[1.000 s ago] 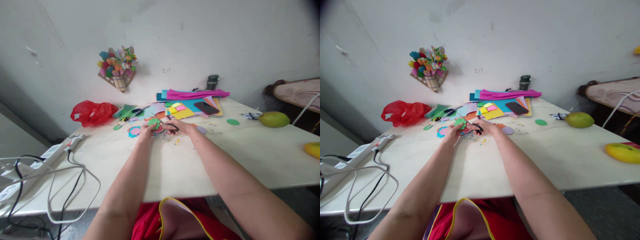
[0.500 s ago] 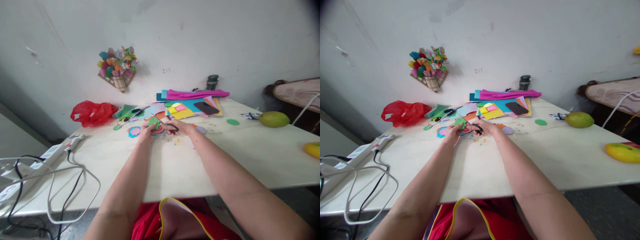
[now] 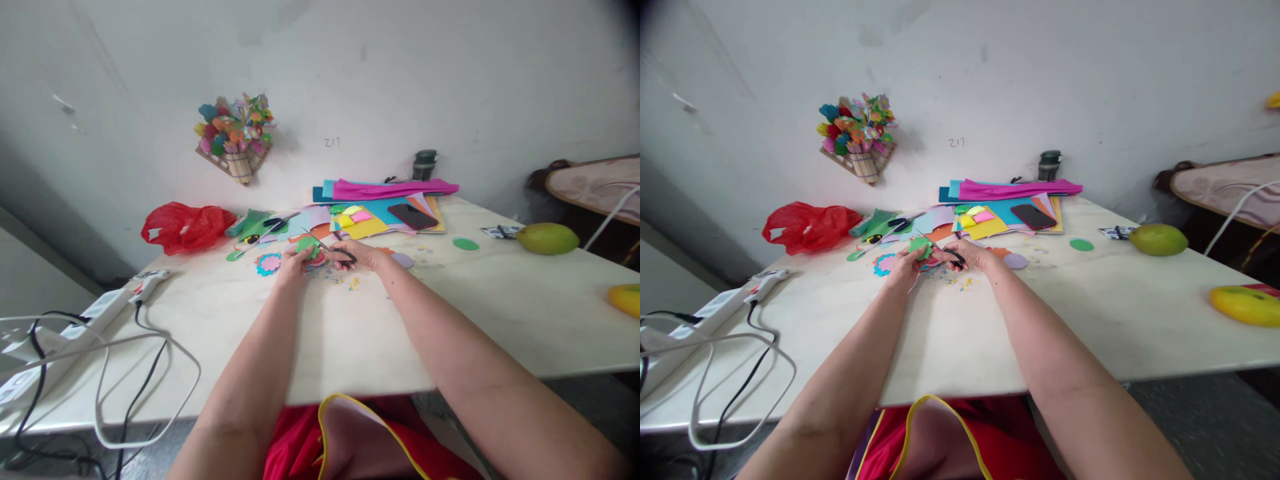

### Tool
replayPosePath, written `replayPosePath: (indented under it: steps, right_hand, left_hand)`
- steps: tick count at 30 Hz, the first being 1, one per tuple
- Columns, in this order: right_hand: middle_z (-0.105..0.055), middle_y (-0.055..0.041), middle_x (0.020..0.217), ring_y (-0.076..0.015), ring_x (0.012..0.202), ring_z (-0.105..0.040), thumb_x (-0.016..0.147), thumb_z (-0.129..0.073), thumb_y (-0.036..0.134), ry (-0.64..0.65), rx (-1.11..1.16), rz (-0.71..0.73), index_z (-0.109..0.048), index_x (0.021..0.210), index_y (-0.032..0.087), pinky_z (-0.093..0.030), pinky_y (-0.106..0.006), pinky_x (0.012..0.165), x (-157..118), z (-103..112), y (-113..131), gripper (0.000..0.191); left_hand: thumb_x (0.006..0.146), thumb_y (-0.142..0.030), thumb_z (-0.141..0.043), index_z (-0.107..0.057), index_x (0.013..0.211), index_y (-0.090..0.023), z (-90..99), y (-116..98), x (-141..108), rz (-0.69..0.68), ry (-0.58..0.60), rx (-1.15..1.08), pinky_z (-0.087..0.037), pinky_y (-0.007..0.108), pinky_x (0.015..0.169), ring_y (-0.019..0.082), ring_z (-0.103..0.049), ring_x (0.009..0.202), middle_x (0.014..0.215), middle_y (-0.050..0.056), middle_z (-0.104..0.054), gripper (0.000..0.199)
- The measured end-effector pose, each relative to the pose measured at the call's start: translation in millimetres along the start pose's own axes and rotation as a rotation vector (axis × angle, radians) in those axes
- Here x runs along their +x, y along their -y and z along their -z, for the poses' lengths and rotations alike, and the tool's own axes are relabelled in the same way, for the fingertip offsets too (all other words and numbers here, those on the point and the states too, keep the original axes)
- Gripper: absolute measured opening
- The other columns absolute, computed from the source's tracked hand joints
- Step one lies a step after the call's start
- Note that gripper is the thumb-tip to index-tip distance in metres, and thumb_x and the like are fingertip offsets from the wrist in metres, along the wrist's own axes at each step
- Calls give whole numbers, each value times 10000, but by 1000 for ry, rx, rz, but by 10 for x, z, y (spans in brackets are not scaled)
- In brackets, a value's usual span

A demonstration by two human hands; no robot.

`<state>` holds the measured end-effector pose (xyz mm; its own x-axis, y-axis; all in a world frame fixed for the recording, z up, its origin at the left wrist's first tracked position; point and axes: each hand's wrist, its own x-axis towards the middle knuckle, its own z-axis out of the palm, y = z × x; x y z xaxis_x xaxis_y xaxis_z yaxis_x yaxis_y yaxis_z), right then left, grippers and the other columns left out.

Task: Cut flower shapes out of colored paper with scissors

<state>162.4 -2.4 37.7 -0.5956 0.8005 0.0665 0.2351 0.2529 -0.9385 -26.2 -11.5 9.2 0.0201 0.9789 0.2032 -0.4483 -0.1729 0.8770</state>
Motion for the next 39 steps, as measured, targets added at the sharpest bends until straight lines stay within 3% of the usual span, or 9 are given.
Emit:
replayPosePath:
  steps: [14, 35, 39]
  right_hand:
    - [-520, 30, 472, -65, 403, -433, 738, -723, 530, 6, 30, -10, -539, 646, 159, -277, -199, 386, -23, -13, 34, 424]
    - [-496, 38, 454, -55, 387, -415, 765, -746, 383, 16, 83, -33, -575, 625, 136, -298, -181, 367, 1, -5, 41, 332]
    - [-503, 42, 459, -55, 384, -410, 763, -739, 374, 24, 83, -12, -595, 661, 133, -305, -180, 371, 0, 16, 18, 299]
  left_hand:
    - [409, -320, -945, -714, 653, -140, -43, -16, -9, 6, -56, -25, -588, 327, 693, 176, -670, 624, 684, 47, -715, 382]
    - [474, -301, -931, -698, 681, -121, -34, -30, -13, 33, -56, -21, -585, 322, 729, 163, -676, 632, 699, 52, -711, 360]
    - [462, -343, -939, -667, 652, -129, -18, -8, 6, 42, -77, 3, -578, 313, 648, 158, -652, 562, 657, 48, -697, 395]
